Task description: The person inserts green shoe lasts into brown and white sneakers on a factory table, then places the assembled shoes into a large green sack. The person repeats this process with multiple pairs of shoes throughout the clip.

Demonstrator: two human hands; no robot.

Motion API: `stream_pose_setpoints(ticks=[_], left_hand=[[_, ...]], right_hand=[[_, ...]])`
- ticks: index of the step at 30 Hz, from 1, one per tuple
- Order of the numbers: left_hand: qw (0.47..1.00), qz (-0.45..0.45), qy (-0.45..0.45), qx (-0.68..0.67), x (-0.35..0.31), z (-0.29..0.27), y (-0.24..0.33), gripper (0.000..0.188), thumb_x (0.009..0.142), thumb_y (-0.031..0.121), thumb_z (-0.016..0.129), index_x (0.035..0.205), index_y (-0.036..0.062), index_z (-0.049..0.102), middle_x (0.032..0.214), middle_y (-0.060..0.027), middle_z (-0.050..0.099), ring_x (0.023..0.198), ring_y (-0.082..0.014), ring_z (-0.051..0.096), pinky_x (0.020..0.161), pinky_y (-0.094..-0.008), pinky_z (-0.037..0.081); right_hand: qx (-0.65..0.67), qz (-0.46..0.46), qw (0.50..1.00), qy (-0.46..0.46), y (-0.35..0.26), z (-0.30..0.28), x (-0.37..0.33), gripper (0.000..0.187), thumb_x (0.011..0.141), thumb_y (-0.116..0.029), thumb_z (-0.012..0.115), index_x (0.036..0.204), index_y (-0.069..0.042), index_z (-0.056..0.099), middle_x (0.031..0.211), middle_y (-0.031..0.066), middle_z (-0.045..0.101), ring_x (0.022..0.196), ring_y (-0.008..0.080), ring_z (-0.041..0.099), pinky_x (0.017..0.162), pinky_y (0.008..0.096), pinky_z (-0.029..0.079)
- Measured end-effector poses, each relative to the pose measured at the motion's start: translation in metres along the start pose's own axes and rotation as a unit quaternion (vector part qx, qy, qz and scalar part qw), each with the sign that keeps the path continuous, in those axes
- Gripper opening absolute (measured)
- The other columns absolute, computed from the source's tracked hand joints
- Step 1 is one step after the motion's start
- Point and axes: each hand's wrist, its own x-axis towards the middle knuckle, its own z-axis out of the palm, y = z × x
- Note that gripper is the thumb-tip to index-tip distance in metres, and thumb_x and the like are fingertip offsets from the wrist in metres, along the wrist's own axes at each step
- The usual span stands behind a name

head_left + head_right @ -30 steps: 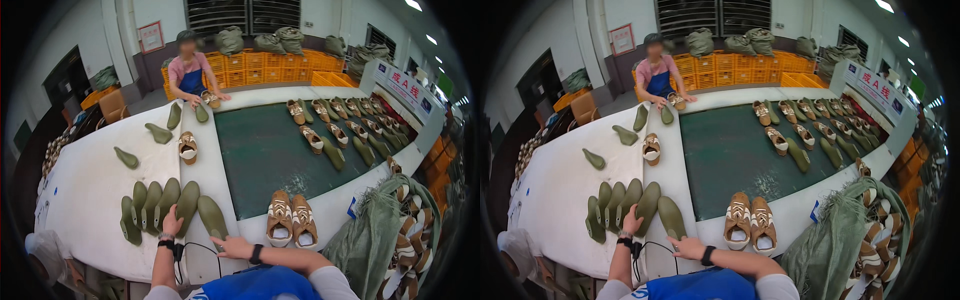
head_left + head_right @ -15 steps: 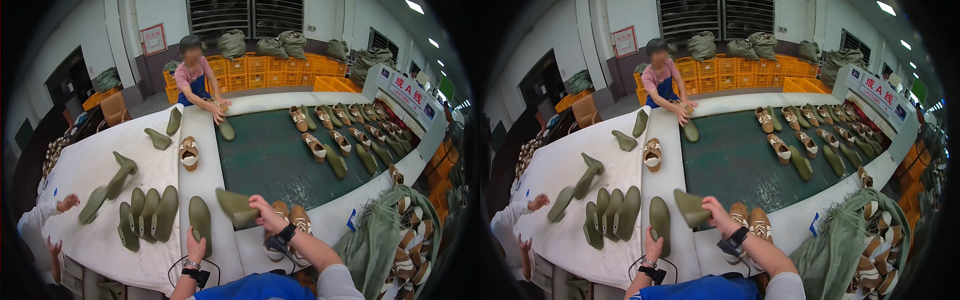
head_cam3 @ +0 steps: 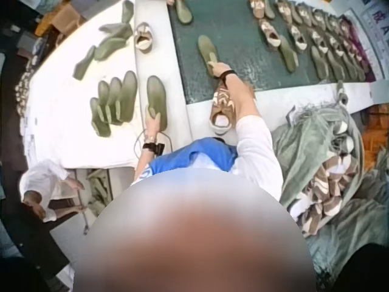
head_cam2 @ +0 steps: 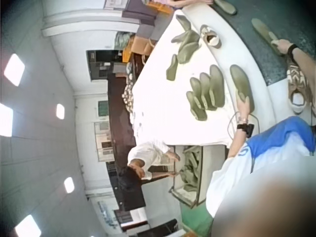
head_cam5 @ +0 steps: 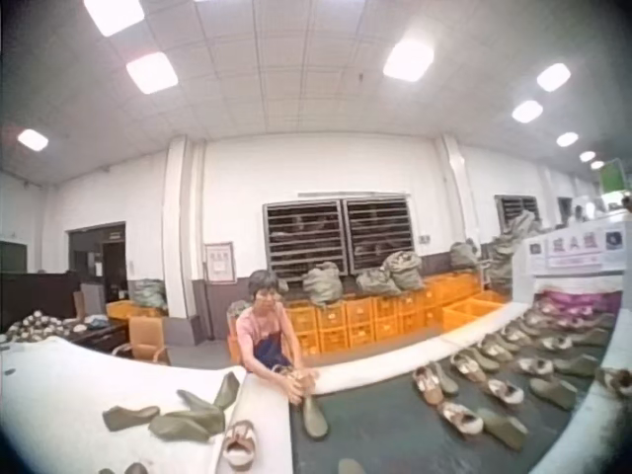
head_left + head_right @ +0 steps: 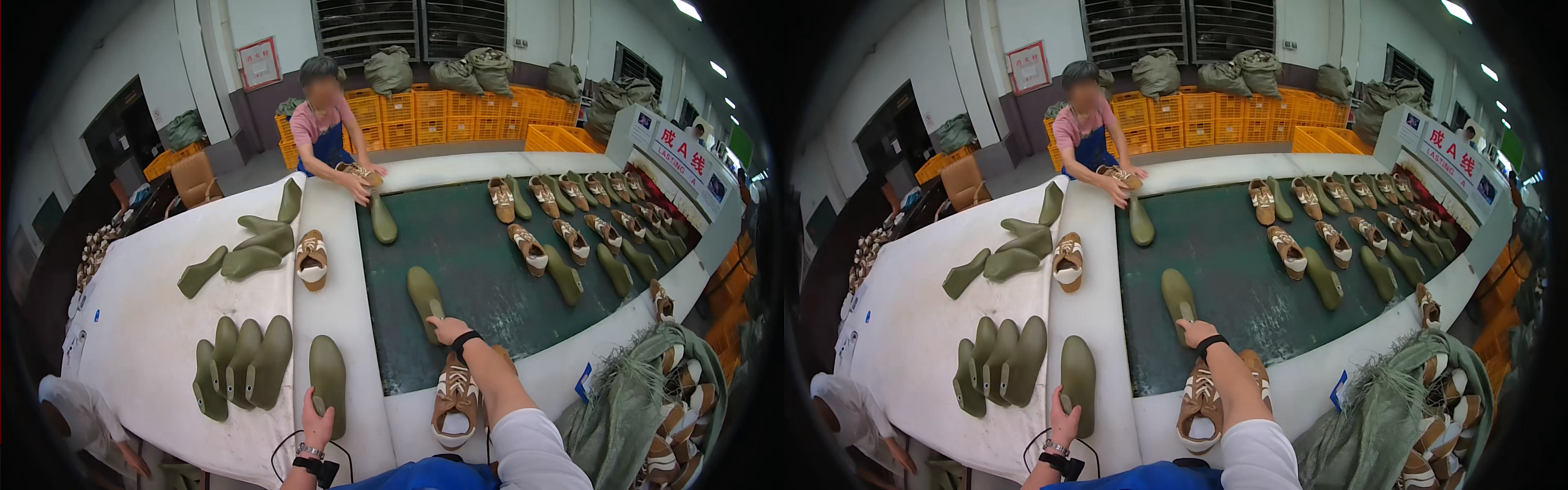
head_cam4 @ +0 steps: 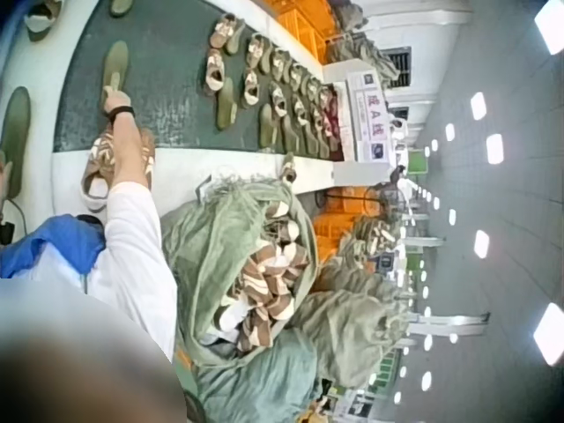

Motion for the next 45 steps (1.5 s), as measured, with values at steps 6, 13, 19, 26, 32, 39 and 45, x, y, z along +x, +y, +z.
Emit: stream_pose_setpoints(ticks=[6, 13, 19, 26, 32, 39, 45], left_hand=[[0.999, 0.032, 0.015, 0.019, -0.002, -0.001, 0.005, 0.065, 0.078, 0.009, 0.061, 0.137, 0.0017, 0.035, 0.124, -0.0221, 0.054, 0.111, -0.032, 0.055, 0.095, -0.0377, 0.043], [0.998, -0.011, -0.028, -0.053, -0.023, 0.015, 0.006, 0.069, 0.08, 0.008, 0.059, 0.14, -0.0012, 0.027, 0.129, -0.0253, 0.047, 0.117, -0.0334, 0.049, 0.1, -0.0368, 0.039], [0.969, 0.143, -0.048, 0.196, -0.046, 0.024, 0.021, 0.072, 0.076, 0.009, 0.064, 0.139, -0.0001, 0.029, 0.137, -0.0271, 0.037, 0.126, -0.0401, 0.038, 0.106, -0.0447, 0.032], [0.885, 0.425, -0.185, 0.048, -0.06, 0.054, 0.164, 0.058, 0.072, 0.015, 0.073, 0.123, 0.0009, 0.049, 0.129, -0.0226, 0.043, 0.121, -0.0406, 0.042, 0.102, -0.0467, 0.037], [0.881, 0.424, -0.209, 0.017, -0.069, 0.068, 0.216, 0.036, 0.076, 0.007, 0.067, 0.11, 0.001, 0.056, 0.108, -0.0176, 0.059, 0.099, -0.0345, 0.058, 0.081, -0.0382, 0.05], [0.903, 0.409, -0.122, -0.051, -0.08, 0.052, 0.202, 0.024, 0.08, 0.001, 0.063, 0.104, -0.001, 0.06, 0.095, -0.0176, 0.065, 0.082, -0.0341, 0.064, 0.072, -0.0375, 0.052], [0.913, 0.395, -0.091, -0.05, -0.08, 0.04, 0.209, 0.032, 0.082, -0.001, 0.06, 0.114, 0.0006, 0.058, 0.094, -0.0175, 0.066, 0.083, -0.0334, 0.065, 0.072, -0.036, 0.053]], right_hand=[[0.08, -0.087, 0.987, 0.106, 0.016, -0.059, -0.068, 0.048, 0.082, -0.017, 0.056, 0.129, -0.013, 0.051, 0.111, 0.0185, 0.063, 0.101, 0.0379, 0.059, 0.086, 0.0451, 0.048], [0.01, 0.127, 0.988, 0.09, 0.051, -0.047, -0.26, 0.045, 0.073, -0.038, 0.07, 0.112, -0.017, 0.064, 0.096, 0.0138, 0.067, 0.09, 0.0324, 0.064, 0.076, 0.0429, 0.052], [0.124, 0.218, 0.94, 0.233, 0.036, 0.048, -0.29, 0.049, 0.078, -0.01, 0.059, 0.125, -0.017, 0.05, 0.095, 0.0179, 0.059, 0.089, 0.0392, 0.06, 0.077, 0.0458, 0.05], [0.153, 0.083, 0.885, 0.432, -0.033, 0.014, -0.305, 0.043, 0.076, -0.006, 0.056, 0.119, -0.008, 0.052, 0.096, 0.018, 0.061, 0.081, 0.0389, 0.061, 0.07, 0.0457, 0.05], [0.282, -0.032, 0.855, 0.435, -0.097, -0.011, -0.318, 0.049, 0.075, 0.001, 0.053, 0.124, -0.005, 0.049, 0.083, 0.0178, 0.061, 0.069, 0.0336, 0.062, 0.065, 0.0404, 0.051], [0.217, -0.076, 0.915, 0.33, -0.113, -0.031, -0.32, 0.049, 0.079, 0.005, 0.05, 0.122, -0.017, 0.054, 0.086, 0.012, 0.059, 0.074, 0.0341, 0.062, 0.064, 0.0417, 0.052], [0.211, -0.156, 0.917, 0.299, -0.112, -0.035, -0.316, 0.042, 0.076, 0.002, 0.053, 0.11, -0.021, 0.06, 0.084, 0.0106, 0.056, 0.07, 0.0336, 0.06, 0.06, 0.0419, 0.05]])
